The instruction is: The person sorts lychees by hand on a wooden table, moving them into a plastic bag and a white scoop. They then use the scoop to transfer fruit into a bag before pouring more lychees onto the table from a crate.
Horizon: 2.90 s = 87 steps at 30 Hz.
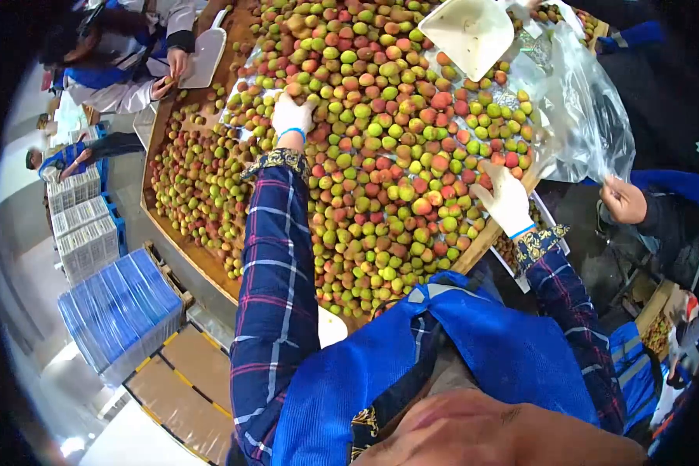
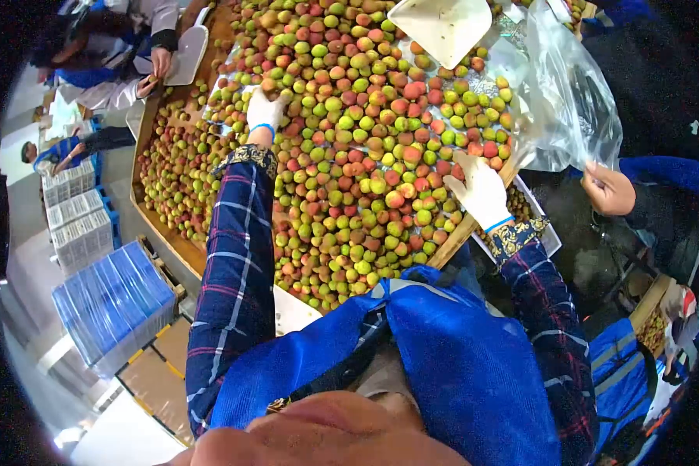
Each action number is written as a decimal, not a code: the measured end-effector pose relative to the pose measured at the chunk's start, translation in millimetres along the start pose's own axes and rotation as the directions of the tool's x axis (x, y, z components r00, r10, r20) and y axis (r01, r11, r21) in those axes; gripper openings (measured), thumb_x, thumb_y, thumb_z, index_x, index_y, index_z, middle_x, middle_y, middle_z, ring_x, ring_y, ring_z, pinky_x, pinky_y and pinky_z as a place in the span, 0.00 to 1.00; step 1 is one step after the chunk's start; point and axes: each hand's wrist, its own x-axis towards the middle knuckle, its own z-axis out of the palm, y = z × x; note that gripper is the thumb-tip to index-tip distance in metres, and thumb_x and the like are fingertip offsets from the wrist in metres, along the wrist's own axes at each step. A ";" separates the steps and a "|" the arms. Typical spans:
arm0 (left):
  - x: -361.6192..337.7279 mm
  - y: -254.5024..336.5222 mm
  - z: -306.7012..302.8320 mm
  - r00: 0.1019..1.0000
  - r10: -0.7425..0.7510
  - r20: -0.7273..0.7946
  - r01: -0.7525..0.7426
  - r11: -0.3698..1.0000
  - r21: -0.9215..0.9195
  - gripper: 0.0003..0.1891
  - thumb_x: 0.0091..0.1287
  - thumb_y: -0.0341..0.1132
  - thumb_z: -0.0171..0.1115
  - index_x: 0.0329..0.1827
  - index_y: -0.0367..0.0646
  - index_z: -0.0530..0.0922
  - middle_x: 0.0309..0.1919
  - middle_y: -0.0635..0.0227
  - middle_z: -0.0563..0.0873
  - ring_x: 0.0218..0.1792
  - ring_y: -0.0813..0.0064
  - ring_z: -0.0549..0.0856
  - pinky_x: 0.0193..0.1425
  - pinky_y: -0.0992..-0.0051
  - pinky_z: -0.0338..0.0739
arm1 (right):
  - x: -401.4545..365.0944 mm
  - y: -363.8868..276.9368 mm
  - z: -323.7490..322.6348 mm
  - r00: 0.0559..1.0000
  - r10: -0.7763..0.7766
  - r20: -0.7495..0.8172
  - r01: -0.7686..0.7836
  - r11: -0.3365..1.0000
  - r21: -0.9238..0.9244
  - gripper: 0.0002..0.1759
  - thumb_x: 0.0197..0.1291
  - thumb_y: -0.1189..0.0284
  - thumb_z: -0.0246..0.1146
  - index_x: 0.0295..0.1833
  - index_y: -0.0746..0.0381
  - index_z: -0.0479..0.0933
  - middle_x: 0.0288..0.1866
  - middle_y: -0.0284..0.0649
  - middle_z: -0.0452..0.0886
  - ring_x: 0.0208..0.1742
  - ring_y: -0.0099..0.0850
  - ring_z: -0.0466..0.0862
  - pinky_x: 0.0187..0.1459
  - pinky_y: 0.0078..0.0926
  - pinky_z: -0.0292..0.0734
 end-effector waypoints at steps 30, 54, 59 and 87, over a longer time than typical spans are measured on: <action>-26.2 0.4 -39.3 0.926 0.208 0.314 -0.208 0.978 -0.035 0.25 0.65 0.48 0.72 0.60 0.42 0.89 0.55 0.43 0.93 0.60 0.43 0.91 0.66 0.55 0.85 | 3.1 -12.8 -14.5 0.990 -0.009 0.138 0.011 1.000 -0.014 0.32 0.69 0.56 0.73 0.75 0.54 0.80 0.50 0.48 0.88 0.53 0.49 0.89 0.54 0.47 0.85; -146.9 -16.0 -33.7 0.992 -0.119 -0.045 0.092 0.916 -0.390 0.28 0.68 0.45 0.76 0.64 0.34 0.83 0.57 0.47 0.92 0.58 0.52 0.90 0.68 0.60 0.81 | -0.6 -2.7 -1.2 0.995 -0.018 0.094 0.023 0.999 -0.049 0.31 0.69 0.57 0.73 0.74 0.57 0.80 0.59 0.50 0.88 0.59 0.51 0.89 0.59 0.46 0.85; -227.6 48.7 -45.6 0.987 -0.136 0.080 0.152 0.690 -0.707 0.16 0.71 0.31 0.74 0.59 0.35 0.84 0.52 0.60 0.91 0.52 0.72 0.88 0.58 0.69 0.84 | 1.0 -13.4 -15.4 0.991 -0.008 0.137 0.007 1.000 0.011 0.31 0.69 0.58 0.72 0.75 0.54 0.80 0.60 0.49 0.89 0.61 0.49 0.89 0.62 0.47 0.84; -440.2 154.7 -1.4 0.791 0.439 0.426 -0.143 0.810 -0.569 0.21 0.73 0.36 0.77 0.61 0.32 0.82 0.50 0.59 0.89 0.50 0.67 0.88 0.58 0.66 0.84 | -159.6 -52.7 -25.0 0.918 0.110 0.382 -0.361 0.633 0.685 0.32 0.76 0.52 0.69 0.75 0.63 0.79 0.70 0.52 0.87 0.71 0.46 0.87 0.72 0.40 0.79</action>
